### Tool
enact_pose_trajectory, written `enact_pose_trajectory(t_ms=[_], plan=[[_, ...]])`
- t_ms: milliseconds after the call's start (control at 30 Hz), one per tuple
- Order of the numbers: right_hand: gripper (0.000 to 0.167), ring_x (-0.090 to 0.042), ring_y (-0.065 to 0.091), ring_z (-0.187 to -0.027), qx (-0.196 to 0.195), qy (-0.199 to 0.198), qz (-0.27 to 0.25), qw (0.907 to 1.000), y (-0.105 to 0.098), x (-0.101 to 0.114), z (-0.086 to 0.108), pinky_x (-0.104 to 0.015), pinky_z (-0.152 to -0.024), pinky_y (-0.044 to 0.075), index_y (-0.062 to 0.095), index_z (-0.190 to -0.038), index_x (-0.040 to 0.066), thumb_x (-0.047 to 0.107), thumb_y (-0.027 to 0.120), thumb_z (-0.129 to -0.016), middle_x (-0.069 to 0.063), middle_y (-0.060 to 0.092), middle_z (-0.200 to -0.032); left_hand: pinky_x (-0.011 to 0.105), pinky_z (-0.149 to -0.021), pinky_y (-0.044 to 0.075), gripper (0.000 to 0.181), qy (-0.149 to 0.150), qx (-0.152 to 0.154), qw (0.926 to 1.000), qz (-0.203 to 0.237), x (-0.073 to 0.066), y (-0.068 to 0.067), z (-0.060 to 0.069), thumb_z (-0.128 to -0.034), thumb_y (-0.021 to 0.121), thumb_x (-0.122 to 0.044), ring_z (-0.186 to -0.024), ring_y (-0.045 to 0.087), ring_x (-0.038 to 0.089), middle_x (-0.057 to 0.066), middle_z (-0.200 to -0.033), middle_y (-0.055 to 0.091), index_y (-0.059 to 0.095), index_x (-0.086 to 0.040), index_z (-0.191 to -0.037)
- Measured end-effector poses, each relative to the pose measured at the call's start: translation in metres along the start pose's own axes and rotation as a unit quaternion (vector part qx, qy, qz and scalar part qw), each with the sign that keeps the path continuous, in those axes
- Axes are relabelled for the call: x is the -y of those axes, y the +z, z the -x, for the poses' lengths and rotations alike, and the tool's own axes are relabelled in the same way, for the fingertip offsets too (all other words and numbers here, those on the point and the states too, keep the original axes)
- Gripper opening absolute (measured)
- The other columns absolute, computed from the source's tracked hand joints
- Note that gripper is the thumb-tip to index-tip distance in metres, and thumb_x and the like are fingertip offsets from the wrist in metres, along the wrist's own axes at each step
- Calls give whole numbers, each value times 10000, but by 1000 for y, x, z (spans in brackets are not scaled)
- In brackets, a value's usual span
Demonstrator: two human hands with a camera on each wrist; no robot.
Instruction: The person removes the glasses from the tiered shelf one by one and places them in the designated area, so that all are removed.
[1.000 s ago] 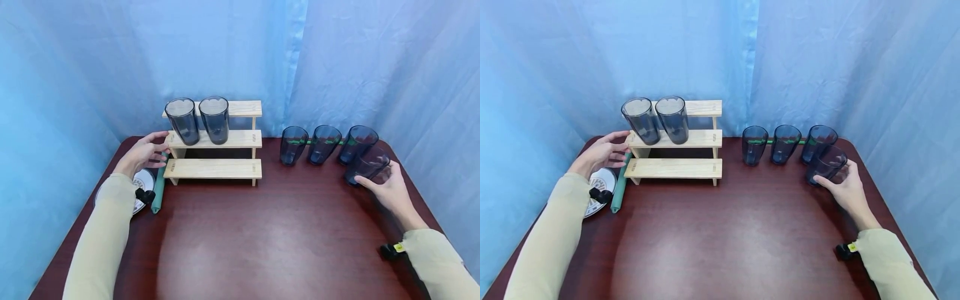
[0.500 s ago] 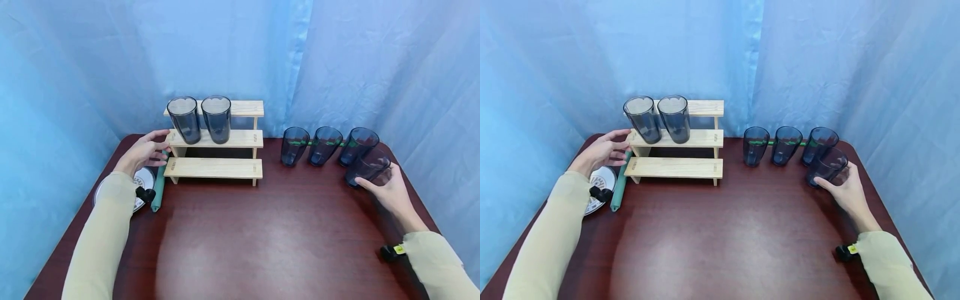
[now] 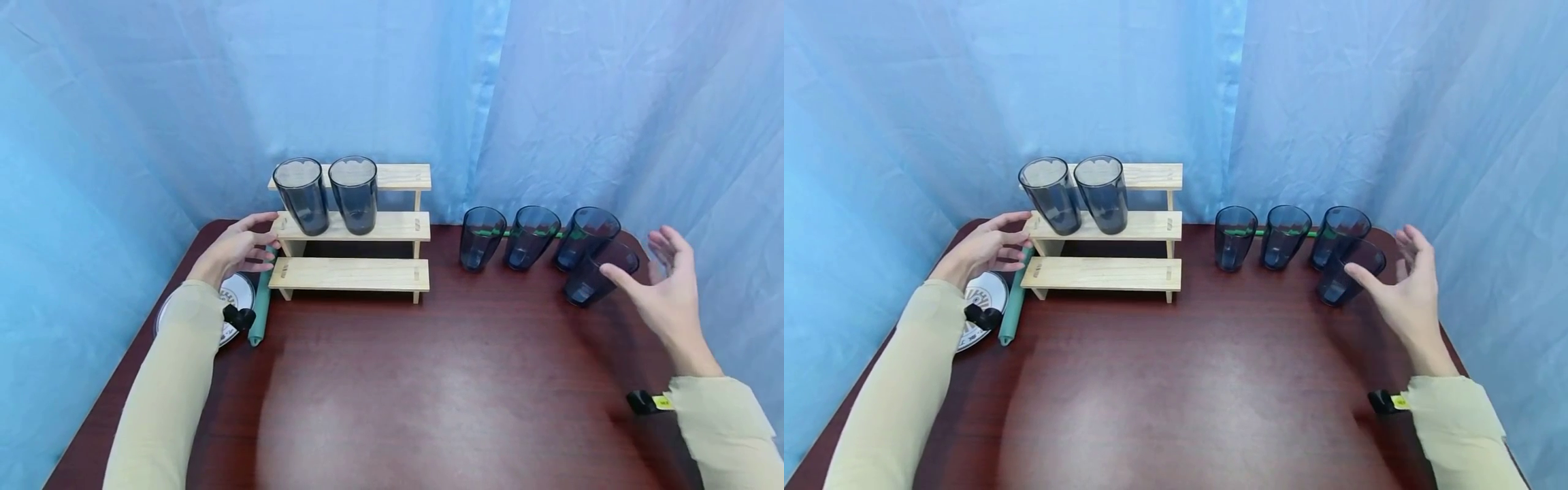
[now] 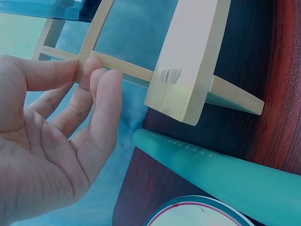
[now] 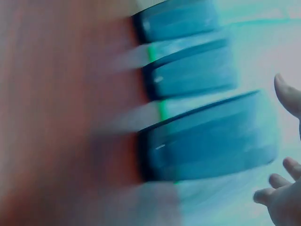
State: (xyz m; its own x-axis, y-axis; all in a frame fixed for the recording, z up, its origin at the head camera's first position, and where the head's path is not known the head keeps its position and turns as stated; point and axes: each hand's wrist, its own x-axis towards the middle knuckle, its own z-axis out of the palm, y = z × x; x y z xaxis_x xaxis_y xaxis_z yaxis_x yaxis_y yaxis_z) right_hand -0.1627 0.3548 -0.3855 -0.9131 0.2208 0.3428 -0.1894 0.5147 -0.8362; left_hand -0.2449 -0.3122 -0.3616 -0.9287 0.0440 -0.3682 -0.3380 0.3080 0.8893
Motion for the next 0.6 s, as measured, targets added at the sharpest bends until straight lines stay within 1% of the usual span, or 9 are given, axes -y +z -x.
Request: enact_pose_trajectory(t_ms=[100, 200, 300, 433, 600], plan=[[852, -149, 328, -1455, -196, -344, -201, 9990, 4, 27, -1, -187, -1131, 308, 317, -1572, 180, 6, 774, -874, -16, 348, -1561, 376, -771, 593, 625, -11, 2, 10000, 10, 0, 0, -1, -1058, 562, -287, -793, 656, 208, 33, -1079, 645, 278, -331, -1613], [820, -153, 366, -1436, -130, -642, -398, 9971, 14, 47, -4, -186, -1101, 353, 375, -1553, 160, -36, 771, -863, -28, 379, -1553, 374, -767, 594, 624, -12, 1, 10000, 24, 0, 1, -2, -1058, 563, -288, -786, 657, 203, 44, -1090, 647, 279, -330, -1612], [831, -176, 393, -1425, 156, -941, -569, 9938, 27, 62, -8, -201, -1082, 388, 373, -1564, 165, -70, 756, -865, -57, 399, -1552, 372, -766, 594, 624, -14, 9, 10000, 32, 0, 1, -2, -1059, 562, -288, -783, 655, 200, 64, -1115, 646, 277, -330, -1613], [855, -202, 403, -1427, 612, -1204, -768, 9879, 50, 80, -13, -225, -1074, 411, 345, -1582, 183, -77, 748, -874, -74, 396, -1562, 383, -775, 595, 627, -37, 38, 10000, 35, 1, 0, -2, -1061, 558, -285, -779, 652, 202, 68, -1122, 645, 270, -336, -1615], [850, -223, 412, -1421, 1087, -1290, -1100, 9795, 81, 104, -18, -270, -1069, 436, 334, -1583, 192, -28, 764, -884, -55, 399, -1567, 406, -796, 594, 638, -65, 78, 9999, 18, 1, -2, -3, -1059, 560, -294, -794, 654, 214, 75, -1142, 638, 257, -345, -1618]])
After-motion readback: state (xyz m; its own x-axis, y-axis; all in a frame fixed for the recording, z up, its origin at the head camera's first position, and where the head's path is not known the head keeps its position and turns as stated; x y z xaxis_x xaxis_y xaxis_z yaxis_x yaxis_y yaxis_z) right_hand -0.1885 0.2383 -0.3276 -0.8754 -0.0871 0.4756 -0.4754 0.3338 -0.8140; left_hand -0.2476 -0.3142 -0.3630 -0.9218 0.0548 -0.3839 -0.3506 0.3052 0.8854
